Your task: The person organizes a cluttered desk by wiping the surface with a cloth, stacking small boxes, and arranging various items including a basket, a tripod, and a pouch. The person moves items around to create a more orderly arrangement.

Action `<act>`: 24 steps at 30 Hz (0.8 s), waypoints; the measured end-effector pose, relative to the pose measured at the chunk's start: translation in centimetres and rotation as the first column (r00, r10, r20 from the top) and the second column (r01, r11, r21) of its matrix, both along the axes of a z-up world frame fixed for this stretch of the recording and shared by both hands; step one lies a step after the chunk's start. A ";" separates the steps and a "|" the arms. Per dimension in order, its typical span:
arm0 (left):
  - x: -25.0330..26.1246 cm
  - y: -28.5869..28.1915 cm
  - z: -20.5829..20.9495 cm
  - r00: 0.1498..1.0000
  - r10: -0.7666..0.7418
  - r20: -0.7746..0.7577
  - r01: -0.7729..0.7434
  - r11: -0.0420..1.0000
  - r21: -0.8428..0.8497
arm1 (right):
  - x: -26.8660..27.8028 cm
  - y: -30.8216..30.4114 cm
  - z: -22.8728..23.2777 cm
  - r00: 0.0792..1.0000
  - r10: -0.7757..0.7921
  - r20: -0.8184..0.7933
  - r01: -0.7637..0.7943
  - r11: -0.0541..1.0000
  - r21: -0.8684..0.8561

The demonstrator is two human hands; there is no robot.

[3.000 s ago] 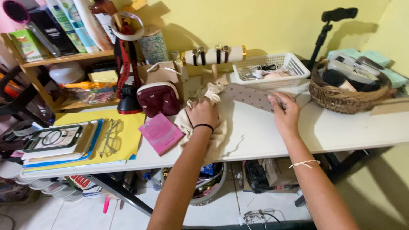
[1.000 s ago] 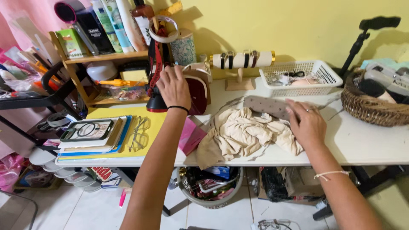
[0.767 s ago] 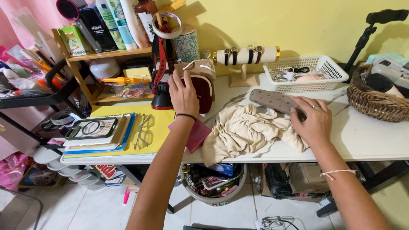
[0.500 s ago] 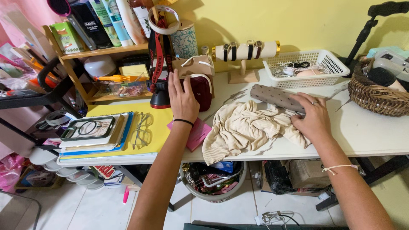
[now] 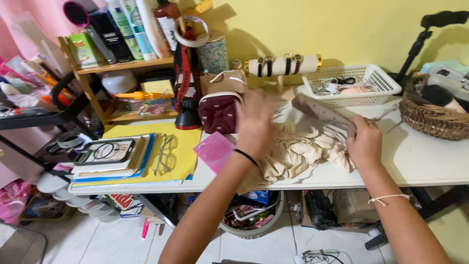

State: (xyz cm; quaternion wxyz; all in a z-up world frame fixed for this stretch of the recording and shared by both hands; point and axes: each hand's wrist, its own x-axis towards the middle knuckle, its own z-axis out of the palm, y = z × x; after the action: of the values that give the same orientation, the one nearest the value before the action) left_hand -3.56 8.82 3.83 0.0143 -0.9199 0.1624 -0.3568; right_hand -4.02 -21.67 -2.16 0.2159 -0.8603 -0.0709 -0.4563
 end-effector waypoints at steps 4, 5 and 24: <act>-3.5 -5.2 0.0 0.749 -0.277 -0.602 0.278 0.956 -0.094 | -1.3 0.0 0.6 1.000 0.007 0.023 -0.008 0.997 0.081; -3.3 -5.7 -0.3 0.744 -0.259 -0.616 0.321 0.947 -0.010 | -1.4 0.0 0.8 1.000 0.017 0.023 -0.019 0.994 0.108; 0.1 -15.5 -0.8 0.825 0.039 -0.564 0.022 0.995 0.101 | -0.1 -0.3 0.2 0.998 -0.028 0.062 0.010 0.963 0.268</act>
State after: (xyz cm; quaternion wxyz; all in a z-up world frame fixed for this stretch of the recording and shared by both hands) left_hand -3.41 -6.72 3.07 0.0149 -0.9829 0.1736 -0.0598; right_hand -4.16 -21.98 -2.01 0.3232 -0.8087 -0.0075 -0.4914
